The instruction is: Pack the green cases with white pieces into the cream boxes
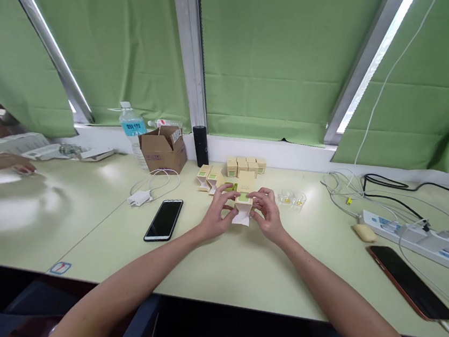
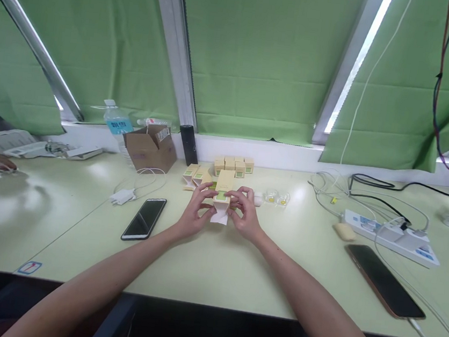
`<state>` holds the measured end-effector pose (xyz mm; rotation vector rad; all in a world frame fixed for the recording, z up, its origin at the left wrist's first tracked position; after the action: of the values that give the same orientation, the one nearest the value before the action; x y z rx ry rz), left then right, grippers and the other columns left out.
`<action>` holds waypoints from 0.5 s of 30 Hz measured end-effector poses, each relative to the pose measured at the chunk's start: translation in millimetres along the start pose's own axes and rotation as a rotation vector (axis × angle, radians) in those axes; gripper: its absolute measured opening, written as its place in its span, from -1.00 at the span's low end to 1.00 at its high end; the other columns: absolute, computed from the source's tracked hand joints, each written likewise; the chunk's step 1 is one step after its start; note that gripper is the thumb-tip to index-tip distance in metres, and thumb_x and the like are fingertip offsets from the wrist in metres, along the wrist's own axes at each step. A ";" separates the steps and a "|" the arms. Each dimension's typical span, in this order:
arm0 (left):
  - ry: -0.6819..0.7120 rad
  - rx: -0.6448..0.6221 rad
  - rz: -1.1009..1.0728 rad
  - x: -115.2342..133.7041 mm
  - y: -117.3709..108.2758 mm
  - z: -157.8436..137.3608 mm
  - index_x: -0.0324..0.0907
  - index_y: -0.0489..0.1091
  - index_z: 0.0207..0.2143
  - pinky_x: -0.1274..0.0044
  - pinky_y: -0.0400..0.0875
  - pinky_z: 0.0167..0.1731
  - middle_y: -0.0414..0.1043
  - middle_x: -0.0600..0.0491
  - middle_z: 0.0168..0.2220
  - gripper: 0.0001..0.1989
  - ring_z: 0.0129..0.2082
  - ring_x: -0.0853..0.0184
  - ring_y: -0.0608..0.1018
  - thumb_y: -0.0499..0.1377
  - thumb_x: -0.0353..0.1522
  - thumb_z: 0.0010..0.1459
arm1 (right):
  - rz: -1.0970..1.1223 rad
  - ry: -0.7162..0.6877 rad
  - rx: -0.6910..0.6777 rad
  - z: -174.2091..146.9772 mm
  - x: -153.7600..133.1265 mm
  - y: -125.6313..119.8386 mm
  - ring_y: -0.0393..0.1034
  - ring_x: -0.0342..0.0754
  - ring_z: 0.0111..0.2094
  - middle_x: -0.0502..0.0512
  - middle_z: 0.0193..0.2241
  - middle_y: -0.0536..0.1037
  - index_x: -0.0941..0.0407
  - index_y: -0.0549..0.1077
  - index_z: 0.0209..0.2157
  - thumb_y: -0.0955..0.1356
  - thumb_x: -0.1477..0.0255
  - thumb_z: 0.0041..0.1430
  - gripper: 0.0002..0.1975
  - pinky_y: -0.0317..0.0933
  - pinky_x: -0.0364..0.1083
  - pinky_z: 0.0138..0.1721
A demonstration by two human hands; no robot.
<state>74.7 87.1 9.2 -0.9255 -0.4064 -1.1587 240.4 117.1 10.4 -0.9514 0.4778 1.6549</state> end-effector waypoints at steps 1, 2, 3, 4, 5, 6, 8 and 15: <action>-0.003 0.006 0.002 -0.2 -0.3 0.0 0.00 0.29 0.13 0.35 0.60 -0.06 0.03 -0.13 0.31 -0.64 0.08 0.24 0.46 0.16 -0.32 0.30 | 0.000 0.004 -0.002 -0.2 0.3 0.4 0.47 -0.09 -0.23 0.09 -0.04 0.16 -0.05 0.46 0.00 0.41 0.36 0.19 -0.68 0.49 0.07 -0.07; -0.005 0.014 0.004 -0.3 -0.6 0.0 -0.01 0.29 0.12 0.36 0.61 -0.07 0.05 -0.12 0.29 -0.65 0.06 0.26 0.47 0.17 -0.33 0.29 | -0.003 0.009 -0.002 -0.4 0.8 0.6 0.47 -0.08 -0.23 0.09 -0.04 0.16 -0.05 0.47 0.00 0.42 0.33 0.19 -0.68 0.48 0.07 -0.07; -0.004 0.026 0.009 -0.5 -0.9 -0.1 -0.01 0.30 0.11 0.37 0.61 -0.09 0.07 -0.11 0.27 -0.65 0.04 0.27 0.48 0.18 -0.34 0.28 | -0.006 0.014 -0.001 -0.5 1.2 0.9 0.46 -0.08 -0.23 0.09 -0.04 0.16 -0.05 0.47 -0.01 0.43 0.31 0.20 -0.69 0.49 0.07 -0.07; -0.001 0.040 0.015 -0.5 -1.3 -0.1 -0.02 0.31 0.10 0.39 0.61 -0.11 0.09 -0.10 0.25 -0.66 0.02 0.28 0.48 0.18 -0.35 0.28 | -0.007 0.017 0.000 -0.7 1.5 1.3 0.46 -0.08 -0.23 0.10 -0.03 0.16 -0.04 0.47 -0.01 0.43 0.29 0.20 -0.69 0.49 0.07 -0.09; 0.004 0.055 0.021 -0.5 -1.6 -0.2 -0.02 0.31 0.09 0.41 0.61 -0.14 0.11 -0.10 0.23 -0.67 0.00 0.30 0.49 0.19 -0.36 0.27 | -0.004 0.018 0.000 -0.9 1.7 1.8 0.46 -0.09 -0.23 0.09 -0.03 0.16 -0.04 0.48 -0.01 0.43 0.28 0.21 -0.69 0.48 0.06 -0.09; 0.008 0.072 0.027 -0.8 -1.9 -0.3 -0.03 0.32 0.07 0.44 0.61 -0.16 0.13 -0.09 0.20 -0.68 -0.02 0.31 0.49 0.19 -0.36 0.27 | 0.000 0.018 -0.002 -1.1 1.8 2.6 0.46 -0.09 -0.24 0.09 -0.03 0.16 -0.04 0.48 -0.01 0.43 0.27 0.21 -0.70 0.48 0.06 -0.10; 0.009 0.106 0.038 -2.0 -2.3 -0.9 -0.04 0.33 0.05 0.47 0.59 -0.21 0.16 -0.08 0.15 -0.70 -0.06 0.33 0.49 0.19 -0.37 0.28 | 0.011 0.019 -0.007 -1.6 2.0 4.4 0.47 -0.11 -0.24 0.09 -0.03 0.15 -0.04 0.48 -0.01 0.42 0.26 0.22 -0.70 0.48 0.05 -0.09; -0.014 0.125 0.056 -7.5 0.7 -3.1 -0.03 0.35 0.05 0.47 0.57 -0.23 0.17 -0.07 0.09 -0.73 -0.07 0.31 0.47 0.16 -0.34 0.31 | 0.038 0.051 0.044 -1.7 4.6 6.2 0.41 -0.20 -0.34 0.07 -0.05 0.16 -0.02 0.50 -0.07 0.46 0.20 0.20 -0.70 0.49 0.01 -0.15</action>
<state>71.9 89.2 1.8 -0.8317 -0.4566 -1.0643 234.8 116.8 4.8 -0.9598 0.5676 1.6507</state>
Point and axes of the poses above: each hand's wrist, its own z-axis towards the middle knuckle, its own y-axis out of the palm, x = y × z, the point moved 7 cm from there along z, towards the middle knuckle
